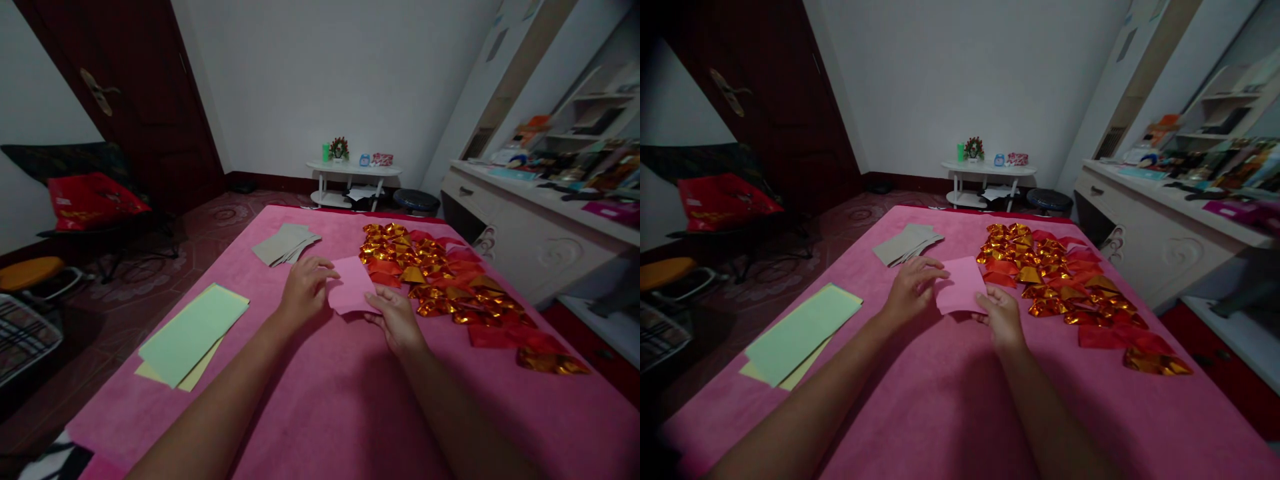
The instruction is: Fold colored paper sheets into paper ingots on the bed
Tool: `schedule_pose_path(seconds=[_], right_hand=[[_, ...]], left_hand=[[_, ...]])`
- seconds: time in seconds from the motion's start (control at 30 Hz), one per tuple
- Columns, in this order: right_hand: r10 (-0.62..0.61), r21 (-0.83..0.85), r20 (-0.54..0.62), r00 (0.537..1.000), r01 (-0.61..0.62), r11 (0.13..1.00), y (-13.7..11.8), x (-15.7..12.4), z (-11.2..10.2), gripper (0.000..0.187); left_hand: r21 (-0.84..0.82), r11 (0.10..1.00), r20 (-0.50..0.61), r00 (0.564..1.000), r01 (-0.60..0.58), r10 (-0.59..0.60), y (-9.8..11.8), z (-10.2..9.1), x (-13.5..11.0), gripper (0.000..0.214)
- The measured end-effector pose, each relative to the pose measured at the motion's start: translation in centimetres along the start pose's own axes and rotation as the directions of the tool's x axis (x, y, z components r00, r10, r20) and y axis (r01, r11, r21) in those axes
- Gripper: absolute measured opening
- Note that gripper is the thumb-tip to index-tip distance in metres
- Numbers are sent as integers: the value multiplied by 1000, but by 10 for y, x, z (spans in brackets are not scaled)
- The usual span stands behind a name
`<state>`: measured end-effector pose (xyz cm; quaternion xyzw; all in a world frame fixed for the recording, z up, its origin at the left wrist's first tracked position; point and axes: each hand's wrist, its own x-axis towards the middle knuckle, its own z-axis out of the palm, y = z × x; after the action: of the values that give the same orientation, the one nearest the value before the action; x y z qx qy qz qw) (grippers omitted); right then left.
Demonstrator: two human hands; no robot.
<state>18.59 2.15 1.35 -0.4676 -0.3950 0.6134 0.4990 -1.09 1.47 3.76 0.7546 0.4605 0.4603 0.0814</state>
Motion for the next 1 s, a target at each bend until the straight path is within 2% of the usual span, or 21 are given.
schedule_pose_path(seconds=[0.1, 0.17, 0.3, 0.4, 0.5, 0.57, 0.6, 0.67, 0.73, 0.77, 0.83, 0.9, 1.0], right_hand=[[29, 52, -67, 997, -26, 998, 5, 3, -2, 30], [25, 51, -61, 998, -22, 998, 7, 3, -2, 32], [24, 47, -62, 998, -21, 999, 7, 2, -1, 32], [56, 38, -44, 997, -54, 998, 3, 3, -2, 30], [147, 37, 45, 988, -148, 988, -5, 6, -9, 22], [200, 49, 79, 977, -204, 978, -11, 10, -18, 27], [193, 48, 77, 978, -197, 979, -14, 11, -23, 28], [138, -29, 78, 987, -137, 990, -17, 15, -32, 32], [89, -180, 153, 984, -61, 982, -17, 16, -36, 43], [75, -259, 204, 976, -20, 966, -15, 17, -37, 44], [46, -384, 260, 965, 59, 921, -11, 18, -35, 31], [-20, -473, 212, 977, 121, 873, -6, 19, -32, 23], [-173, -567, 78, 982, 186, 803, 3, 21, -29, 33]], left_hand=[[-1, 995, 170, 980, -102, 100, -5, 10, -10, 58], [-14, 992, 220, 968, -124, 124, -8, 15, -17, 66], [-41, 995, 328, 939, -96, 104, -13, 22, -25, 71], [-16, 999, 387, 921, -43, 46, -14, 23, -27, 65], [-17, 999, 358, 933, 35, -26, -12, 25, -25, 44], [-53, 994, 338, 939, 93, -70, -11, 26, -23, 22], [-73, 990, 330, 939, 124, -93, -12, 27, -23, 24], [-110, 978, 321, 937, 179, -135, -14, 28, -22, 35], [-134, 967, 304, 938, 216, -168, -17, 29, -22, 37], [-141, 965, 308, 936, 222, -170, -18, 29, -22, 37], [-143, 966, 327, 931, 217, -160, -19, 30, -22, 37], [-113, 968, 299, 937, 224, -182, -20, 31, -21, 35], [-16, 960, 173, 947, 278, -271, -19, 35, -21, 33]])
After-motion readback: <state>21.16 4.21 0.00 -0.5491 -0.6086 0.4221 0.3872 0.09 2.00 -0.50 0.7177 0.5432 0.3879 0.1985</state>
